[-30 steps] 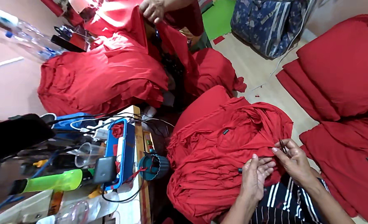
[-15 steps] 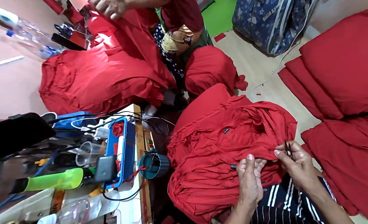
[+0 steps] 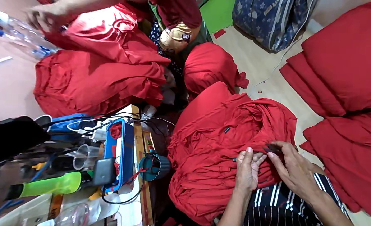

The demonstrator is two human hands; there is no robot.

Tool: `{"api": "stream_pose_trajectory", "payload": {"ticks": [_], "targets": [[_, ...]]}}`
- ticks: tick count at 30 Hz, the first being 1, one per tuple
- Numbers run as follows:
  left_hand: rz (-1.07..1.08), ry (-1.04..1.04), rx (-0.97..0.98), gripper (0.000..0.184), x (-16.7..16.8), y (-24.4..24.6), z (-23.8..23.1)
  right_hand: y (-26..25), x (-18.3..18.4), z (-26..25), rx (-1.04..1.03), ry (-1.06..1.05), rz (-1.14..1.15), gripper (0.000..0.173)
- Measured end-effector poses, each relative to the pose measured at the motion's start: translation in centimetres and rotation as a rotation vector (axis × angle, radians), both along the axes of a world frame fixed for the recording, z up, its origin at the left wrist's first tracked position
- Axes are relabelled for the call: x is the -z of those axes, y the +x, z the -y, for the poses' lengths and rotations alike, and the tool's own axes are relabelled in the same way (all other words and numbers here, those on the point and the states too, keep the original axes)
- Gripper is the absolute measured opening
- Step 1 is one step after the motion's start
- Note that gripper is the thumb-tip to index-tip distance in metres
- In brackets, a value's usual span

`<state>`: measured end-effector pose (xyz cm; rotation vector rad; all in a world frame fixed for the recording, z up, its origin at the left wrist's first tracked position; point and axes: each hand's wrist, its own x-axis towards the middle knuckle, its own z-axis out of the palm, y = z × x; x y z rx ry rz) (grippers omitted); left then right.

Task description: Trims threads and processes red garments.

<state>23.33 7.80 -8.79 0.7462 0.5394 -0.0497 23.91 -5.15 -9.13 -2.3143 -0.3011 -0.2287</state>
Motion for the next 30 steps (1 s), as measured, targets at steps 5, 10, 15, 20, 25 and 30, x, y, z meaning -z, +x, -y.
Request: {"api": "stream_pose_trajectory", "payload": {"ticks": [5, 10, 15, 20, 25, 30], "targets": [[-0.005, -0.028, -0.002, 0.023, -0.1, -0.2, 0.0, -0.3, 0.9, -0.2, 0.003, 0.02, 0.088, 0.039], [-0.009, -0.053, 0.001, 0.025, -0.2, -0.2, 0.0, 0.0, 1.2, -0.5, 0.024, 0.006, 0.165, 0.035], [-0.047, -0.103, -0.01, 0.026, -0.3, -0.2, 0.0, 0.1, 1.4, -0.7, 0.011, 0.01, 0.22, 0.034], [-0.076, -0.13, -0.006, 0.027, -0.3, -0.1, -0.1, 0.1, 1.8, -0.8, -0.021, -0.021, 0.279, 0.036], [-0.075, -0.139, -0.006, 0.026, -0.1, -0.2, 0.0, 0.3, 1.8, -1.0, 0.015, -0.036, 0.294, 0.036], [-0.086, -0.151, -0.006, 0.026, -0.1, -0.2, -0.1, 0.4, 1.7, -1.2, 0.007, -0.028, 0.277, 0.035]]}}
